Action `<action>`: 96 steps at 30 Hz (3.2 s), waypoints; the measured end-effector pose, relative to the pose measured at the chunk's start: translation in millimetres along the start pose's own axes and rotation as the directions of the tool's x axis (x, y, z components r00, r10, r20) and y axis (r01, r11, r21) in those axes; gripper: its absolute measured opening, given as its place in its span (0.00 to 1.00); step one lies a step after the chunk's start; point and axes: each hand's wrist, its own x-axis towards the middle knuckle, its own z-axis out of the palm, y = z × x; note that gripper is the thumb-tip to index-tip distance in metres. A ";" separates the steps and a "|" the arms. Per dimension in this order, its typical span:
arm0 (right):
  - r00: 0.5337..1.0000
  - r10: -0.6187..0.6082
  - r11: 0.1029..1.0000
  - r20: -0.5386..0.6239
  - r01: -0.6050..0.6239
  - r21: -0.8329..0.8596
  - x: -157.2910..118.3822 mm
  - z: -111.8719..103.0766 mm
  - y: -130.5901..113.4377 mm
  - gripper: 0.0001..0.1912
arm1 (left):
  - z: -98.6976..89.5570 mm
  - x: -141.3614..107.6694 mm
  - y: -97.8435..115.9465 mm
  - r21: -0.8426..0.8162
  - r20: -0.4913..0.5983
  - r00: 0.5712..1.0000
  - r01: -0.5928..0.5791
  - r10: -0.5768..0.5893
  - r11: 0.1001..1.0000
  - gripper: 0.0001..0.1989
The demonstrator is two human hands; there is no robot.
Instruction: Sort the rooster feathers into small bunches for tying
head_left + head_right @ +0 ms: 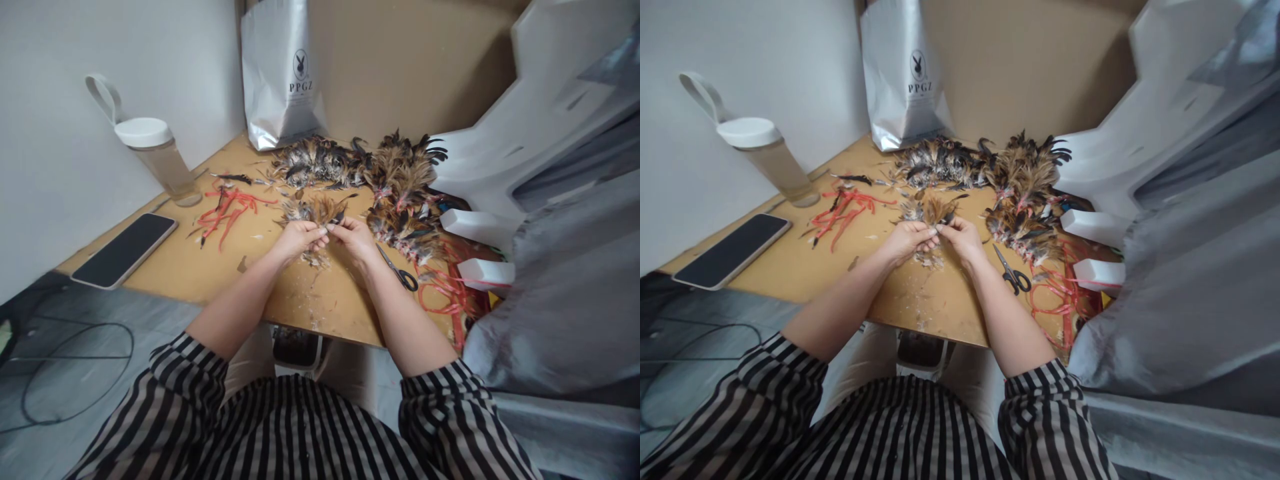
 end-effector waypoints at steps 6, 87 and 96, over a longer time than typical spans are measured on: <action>1.000 0.009 0.999 0.023 -0.010 0.033 0.1 -0.2 2.6 0.18 | 0.4 -1.1 1.7 0.109 0.010 0.998 -0.067 0.066 0.992 0.09; 0.999 -0.019 1.000 -0.048 0.019 -0.008 3.9 3.6 14.5 0.16 | -2.7 5.0 -4.9 0.022 -0.075 0.997 -0.008 0.010 1.000 0.07; 0.995 -0.034 0.999 -0.095 0.031 -0.025 1.6 7.6 11.4 0.14 | 2.1 1.6 -0.6 0.066 -0.078 0.996 -0.048 0.053 0.997 0.08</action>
